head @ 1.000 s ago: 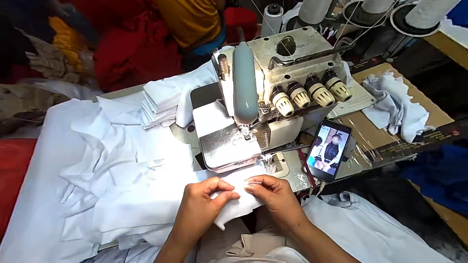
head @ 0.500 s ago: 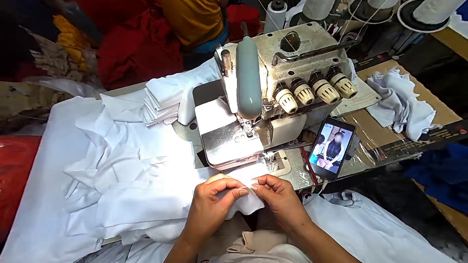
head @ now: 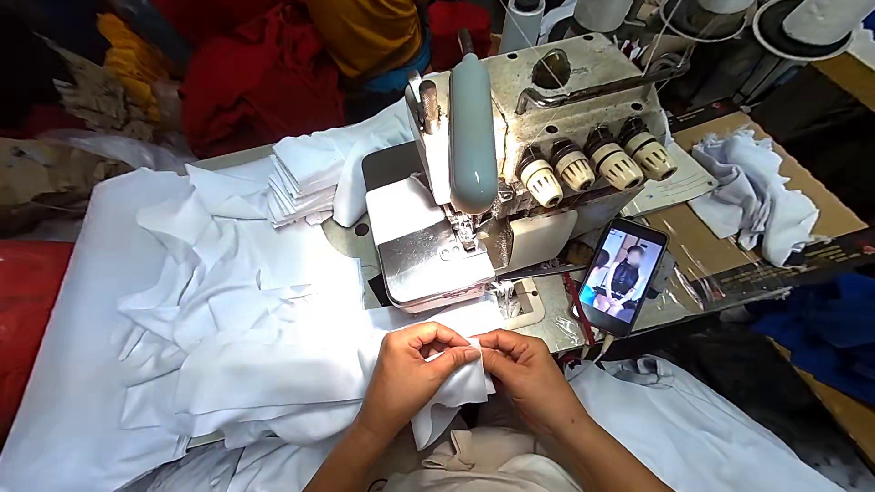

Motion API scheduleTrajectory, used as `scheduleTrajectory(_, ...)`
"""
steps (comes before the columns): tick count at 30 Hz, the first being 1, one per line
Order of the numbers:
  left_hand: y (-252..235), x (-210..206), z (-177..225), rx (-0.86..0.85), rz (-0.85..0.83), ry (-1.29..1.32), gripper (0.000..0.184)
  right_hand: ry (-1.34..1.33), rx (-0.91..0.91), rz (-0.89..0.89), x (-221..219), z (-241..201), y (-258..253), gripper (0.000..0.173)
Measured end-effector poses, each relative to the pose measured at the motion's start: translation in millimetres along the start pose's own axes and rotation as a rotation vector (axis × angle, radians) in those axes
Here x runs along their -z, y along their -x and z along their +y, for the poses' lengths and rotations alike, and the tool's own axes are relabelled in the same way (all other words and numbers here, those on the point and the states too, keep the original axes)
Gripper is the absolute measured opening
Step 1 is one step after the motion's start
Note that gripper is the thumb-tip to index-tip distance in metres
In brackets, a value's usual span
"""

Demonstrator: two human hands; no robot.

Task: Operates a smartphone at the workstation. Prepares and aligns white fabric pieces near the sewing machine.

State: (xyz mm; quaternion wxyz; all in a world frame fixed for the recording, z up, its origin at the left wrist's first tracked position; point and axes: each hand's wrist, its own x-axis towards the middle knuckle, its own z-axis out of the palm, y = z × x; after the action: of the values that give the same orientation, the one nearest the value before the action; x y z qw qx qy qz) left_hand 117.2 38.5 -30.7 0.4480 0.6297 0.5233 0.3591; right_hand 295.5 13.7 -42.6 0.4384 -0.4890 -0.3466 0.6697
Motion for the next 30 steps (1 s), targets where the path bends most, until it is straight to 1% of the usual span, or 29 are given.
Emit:
scheduleTrajectory(5, -0.7, 1.1, -1.4, 0.055, 0.01, 0.03, 0.009, -0.019, -0.024, -0.023, -0.5, -0.7, -0.3, 0.012)
scheduleTrajectory(9, -0.6, 0.5, -1.3, 0.096, 0.013, 0.029, 0.01, 0.004, -0.008, -0.044, 1.3, 2.6, -1.0, 0.014)
scheduleTrajectory(15, -1.4, -0.7, -2.8, 0.096, 0.021, 0.039, 0.012, -0.016, 0.073, -0.113, 7.9, 4.4, 0.7, 0.016)
scheduleTrajectory(18, -3.5, -1.2, -4.5, 0.086, 0.011, 0.078, 0.01, 0.009, 0.08, -0.103, 5.6, 1.6, 0.6, 0.012)
scheduleTrajectory(19, -4.2, -0.1, -6.3, 0.077, -0.019, 0.109, 0.009, 0.035, 0.098, -0.091, 5.2, 3.0, 0.8, 0.012)
scheduleTrajectory(20, -4.5, 4.4, -8.5, 0.054, -0.093, 0.142, 0.009, 0.063, 0.135, -0.076, 5.1, 5.2, 2.0, 0.011)
scheduleTrajectory(21, -5.5, 15.1, -10.1, 0.01, -0.222, 0.165, 0.012, 0.085, 0.196, -0.061, 5.1, 6.0, 3.1, 0.01)
scheduleTrajectory(22, -9.2, 33.6, -9.9, -0.068, -0.394, 0.146, 0.021, 0.084, 0.278, -0.049, 4.9, 2.9, 2.6, 0.01)
scheduleTrajectory(23, -14.6, 58.0, -6.0, -0.153, -0.564, 0.09, 0.037, 0.054, 0.377, -0.041, 5.0, -3.5, 0.8, 0.011)
scheduleTrajectory(24, -19.0, 84.1, 1.6, -0.209, -0.681, 0.013, 0.054, 0.013, 0.474, -0.037, 6.1, -12.4, -1.6, 0.011)
scheduleTrajectory(25, -21.2, 110.0, 11.0, -0.238, -0.726, -0.067, 0.063, -0.015, 0.556, -0.03, 7.3, -23.0, -4.5, 0.011)
scheduleTrajectory(26, -22.9, 133.0, 21.2, -0.238, -0.708, -0.137, 0.062, -0.027, 0.613, -0.017, 7.9, -33.8, -8.1, 0.011)
scheduleTrajectory(27, -24.1, 151.8, 31.0, -0.223, -0.613, -0.203, 0.058, -0.024, 0.639, 0.011, 6.7, -42.7, -12.3, 0.012)
scheduleTrajectory(28, -24.7, 162.7, 39.6, -0.225, -0.428, -0.299, 0.052, -0.007, 0.633, 0.051, 3.8, -48.2, -17.2, 0.011)
scheduleTrajectory(29, -25.7, 162.3, 45.1, -0.266, -0.165, -0.444, 0.051, 0.003, 0.596, 0.096, -0.5, -50.0, -22.4, 0.009)
scheduleTrajectory(30, -29.2, 153.7, 47.4, -0.357, 0.073, -0.617, 0.053, -0.001, 0.546, 0.136, -4.5, -49.4, -28.2, 0.007)
